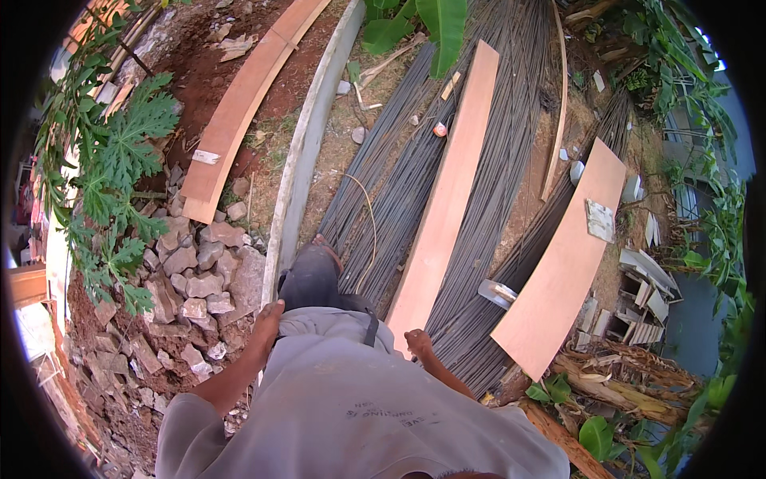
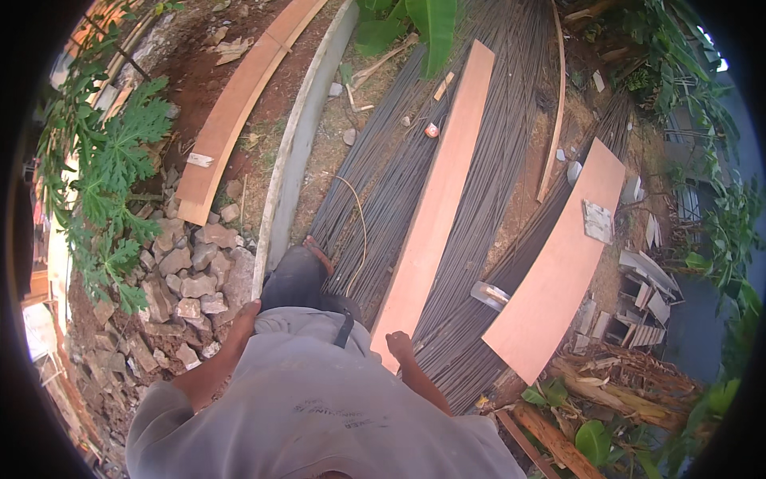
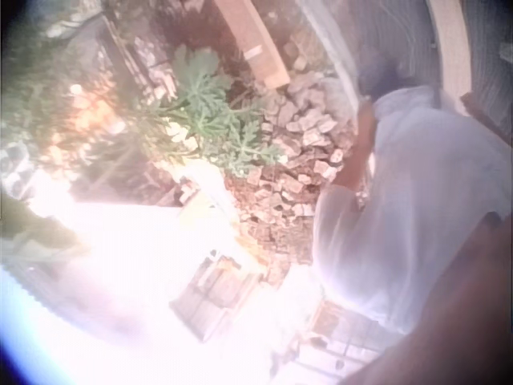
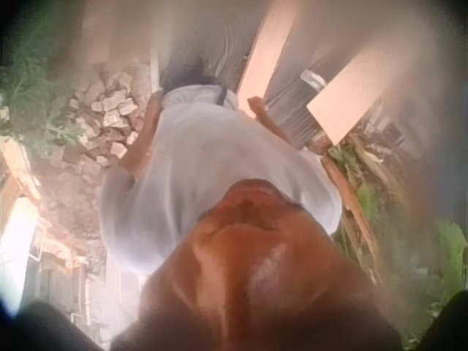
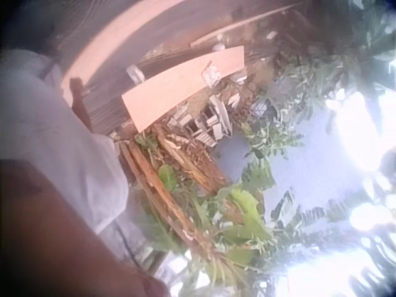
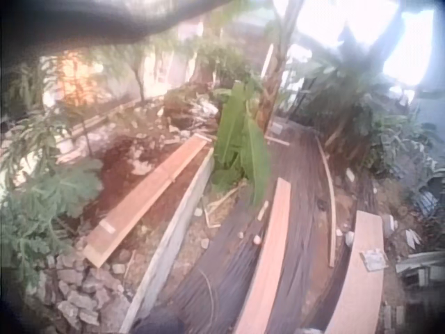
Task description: The person walks across a construction site, picks up a hand saw, and cuts a wooden plank resting on rebar. The person then places the cut piece aside.
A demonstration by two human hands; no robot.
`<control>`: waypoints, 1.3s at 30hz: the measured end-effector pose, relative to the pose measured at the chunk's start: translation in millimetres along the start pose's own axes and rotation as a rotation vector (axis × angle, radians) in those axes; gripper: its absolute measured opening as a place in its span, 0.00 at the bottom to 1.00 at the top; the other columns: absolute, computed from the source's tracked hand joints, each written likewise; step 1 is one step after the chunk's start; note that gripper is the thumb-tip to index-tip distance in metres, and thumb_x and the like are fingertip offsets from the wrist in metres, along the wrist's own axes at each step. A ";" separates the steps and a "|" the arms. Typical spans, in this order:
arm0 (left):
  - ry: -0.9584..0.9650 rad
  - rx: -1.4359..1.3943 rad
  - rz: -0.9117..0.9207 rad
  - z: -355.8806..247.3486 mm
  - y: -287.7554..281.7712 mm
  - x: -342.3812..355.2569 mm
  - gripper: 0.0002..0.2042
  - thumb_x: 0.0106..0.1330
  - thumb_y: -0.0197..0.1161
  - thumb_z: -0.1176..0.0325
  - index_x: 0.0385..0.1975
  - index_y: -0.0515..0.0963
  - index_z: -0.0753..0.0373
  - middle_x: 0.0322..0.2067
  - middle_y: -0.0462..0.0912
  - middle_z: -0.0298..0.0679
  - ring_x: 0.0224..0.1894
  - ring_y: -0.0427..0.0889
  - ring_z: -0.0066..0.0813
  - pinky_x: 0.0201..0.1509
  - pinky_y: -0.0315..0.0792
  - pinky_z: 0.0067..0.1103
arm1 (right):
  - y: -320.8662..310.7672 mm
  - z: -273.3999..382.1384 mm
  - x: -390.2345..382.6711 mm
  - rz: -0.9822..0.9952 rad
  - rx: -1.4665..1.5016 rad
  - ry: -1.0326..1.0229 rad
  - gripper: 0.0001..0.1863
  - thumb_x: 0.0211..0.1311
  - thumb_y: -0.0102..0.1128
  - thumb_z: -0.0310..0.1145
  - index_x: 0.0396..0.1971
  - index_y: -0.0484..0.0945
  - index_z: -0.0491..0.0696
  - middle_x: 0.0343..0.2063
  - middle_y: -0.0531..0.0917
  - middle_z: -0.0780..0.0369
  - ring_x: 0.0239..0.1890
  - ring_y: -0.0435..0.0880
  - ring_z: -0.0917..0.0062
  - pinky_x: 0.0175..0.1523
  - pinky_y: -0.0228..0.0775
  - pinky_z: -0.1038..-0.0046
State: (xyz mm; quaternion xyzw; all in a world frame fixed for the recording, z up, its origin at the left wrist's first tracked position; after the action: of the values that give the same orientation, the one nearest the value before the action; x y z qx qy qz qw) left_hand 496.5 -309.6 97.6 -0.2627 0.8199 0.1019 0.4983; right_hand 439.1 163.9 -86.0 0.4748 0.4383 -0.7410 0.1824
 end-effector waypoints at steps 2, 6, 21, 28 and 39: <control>-0.052 0.103 0.049 -20.9 18.4 2.5 0.22 0.67 0.57 0.53 0.50 0.75 0.65 0.42 0.81 0.41 0.45 0.78 0.32 0.53 0.69 0.26 | -12.0 -29.4 4.2 0.099 -0.445 -0.189 0.17 0.60 0.51 0.40 0.38 0.82 0.44 0.36 0.84 0.50 0.40 0.84 0.56 0.49 0.75 0.60; -0.029 0.387 0.053 -31.0 26.7 53.5 0.18 0.63 0.61 0.56 0.42 0.79 0.66 0.37 0.83 0.43 0.41 0.80 0.30 0.48 0.70 0.24 | -54.9 -27.5 -21.7 0.087 -0.799 -0.304 0.16 0.62 0.45 0.36 0.38 0.82 0.45 0.35 0.85 0.53 0.37 0.84 0.60 0.47 0.76 0.63; 0.175 0.568 -0.202 14.8 -39.6 308.8 0.26 0.49 0.73 0.62 0.47 0.77 0.70 0.43 0.82 0.53 0.47 0.82 0.44 0.53 0.73 0.31 | -84.3 252.9 11.2 -0.196 0.047 -0.267 0.25 0.61 0.60 0.47 0.47 0.77 0.40 0.40 0.84 0.51 0.45 0.83 0.64 0.54 0.72 0.69; 0.014 0.532 -0.276 75.8 -40.9 372.0 0.43 0.40 0.78 0.66 0.61 0.67 0.65 0.59 0.69 0.59 0.61 0.70 0.52 0.63 0.66 0.33 | -60.8 220.9 37.5 -0.098 -0.597 -0.124 0.31 0.55 0.61 0.51 0.56 0.71 0.51 0.51 0.73 0.51 0.58 0.69 0.54 0.62 0.59 0.55; 0.132 0.492 -0.388 87.2 -27.1 462.1 0.55 0.32 0.80 0.67 0.67 0.56 0.62 0.64 0.61 0.55 0.64 0.64 0.54 0.65 0.63 0.39 | -88.3 219.1 67.8 -0.178 -0.744 -0.228 0.27 0.53 0.63 0.51 0.49 0.72 0.52 0.45 0.72 0.54 0.52 0.70 0.58 0.58 0.60 0.55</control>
State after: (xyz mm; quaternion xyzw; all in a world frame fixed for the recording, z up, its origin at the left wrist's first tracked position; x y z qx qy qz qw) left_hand 408.7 -447.1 -344.3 -0.2919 0.7851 -0.2138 0.5027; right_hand 226.6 42.0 -66.4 0.2512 0.6932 -0.5924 0.3246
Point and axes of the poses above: each hand's wrist, its own x-axis towards the middle knuckle, its own y-axis out of the palm, z = x × y, the point moved 9 cm from there along x, towards the middle knuckle
